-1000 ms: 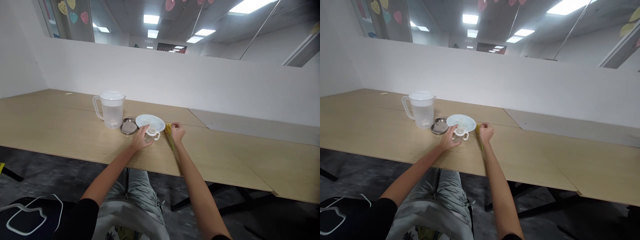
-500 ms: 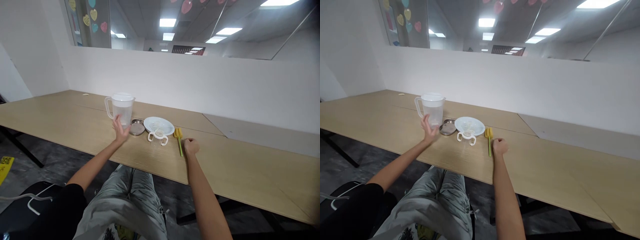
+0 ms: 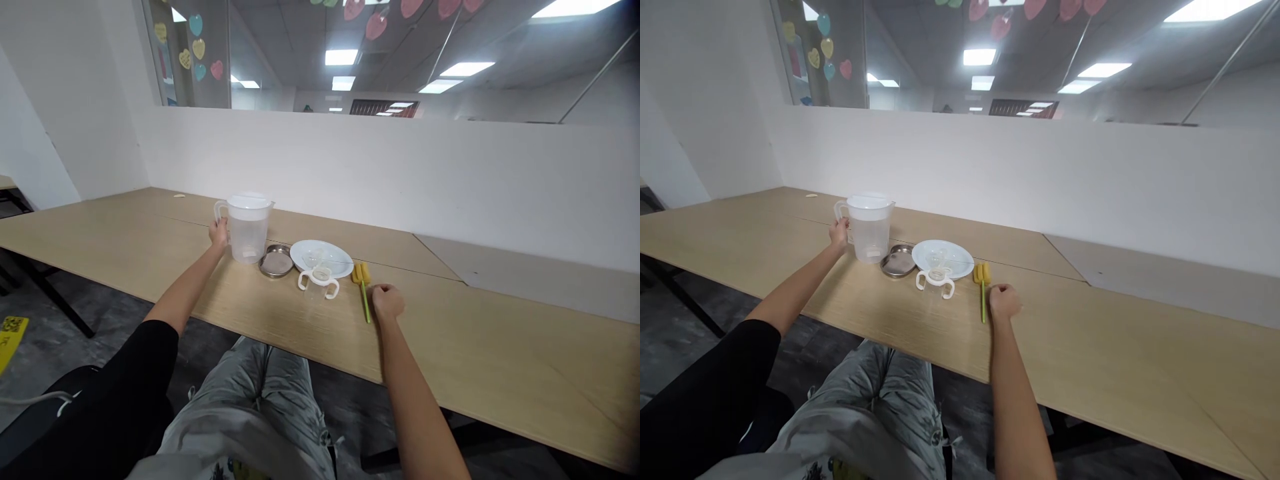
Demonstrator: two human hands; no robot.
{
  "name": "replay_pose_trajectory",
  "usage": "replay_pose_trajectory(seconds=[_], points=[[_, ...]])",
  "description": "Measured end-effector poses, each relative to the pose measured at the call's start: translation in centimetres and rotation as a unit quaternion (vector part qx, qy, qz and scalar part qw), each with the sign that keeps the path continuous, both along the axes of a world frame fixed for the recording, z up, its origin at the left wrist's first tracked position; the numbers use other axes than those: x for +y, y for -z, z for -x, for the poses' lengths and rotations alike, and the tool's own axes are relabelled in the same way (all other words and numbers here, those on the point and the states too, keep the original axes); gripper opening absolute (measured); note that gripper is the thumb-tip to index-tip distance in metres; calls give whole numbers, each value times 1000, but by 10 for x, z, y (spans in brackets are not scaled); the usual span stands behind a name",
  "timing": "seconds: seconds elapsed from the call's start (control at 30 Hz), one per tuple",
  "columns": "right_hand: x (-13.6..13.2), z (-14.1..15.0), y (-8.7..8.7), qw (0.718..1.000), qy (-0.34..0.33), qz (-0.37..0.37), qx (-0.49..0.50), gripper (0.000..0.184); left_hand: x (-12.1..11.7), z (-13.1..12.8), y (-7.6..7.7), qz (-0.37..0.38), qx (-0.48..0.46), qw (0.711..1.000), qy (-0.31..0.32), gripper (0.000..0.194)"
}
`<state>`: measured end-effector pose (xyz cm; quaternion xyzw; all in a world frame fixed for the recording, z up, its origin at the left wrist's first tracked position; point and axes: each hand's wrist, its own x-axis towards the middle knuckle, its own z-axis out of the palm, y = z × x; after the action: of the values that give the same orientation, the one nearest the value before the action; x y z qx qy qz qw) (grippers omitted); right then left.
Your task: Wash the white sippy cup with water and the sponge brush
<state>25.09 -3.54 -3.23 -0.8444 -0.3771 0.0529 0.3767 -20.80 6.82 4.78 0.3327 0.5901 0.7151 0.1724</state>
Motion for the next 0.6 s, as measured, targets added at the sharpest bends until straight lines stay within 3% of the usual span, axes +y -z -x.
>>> replay_pose_trajectory(seconds=[0.23, 0.37, 0.6], points=[[-3, 3, -5, 1000, -13, 12, 4, 29, -5, 6, 7, 19, 41, 999, 22, 38], [-4, 3, -6, 999, -18, 26, 5, 28, -5, 12, 6, 33, 37, 998, 43, 31], [-2, 1, -2, 1000, -12, 4, -1, 27, -11, 18, 9, 40, 41, 998, 9, 32]])
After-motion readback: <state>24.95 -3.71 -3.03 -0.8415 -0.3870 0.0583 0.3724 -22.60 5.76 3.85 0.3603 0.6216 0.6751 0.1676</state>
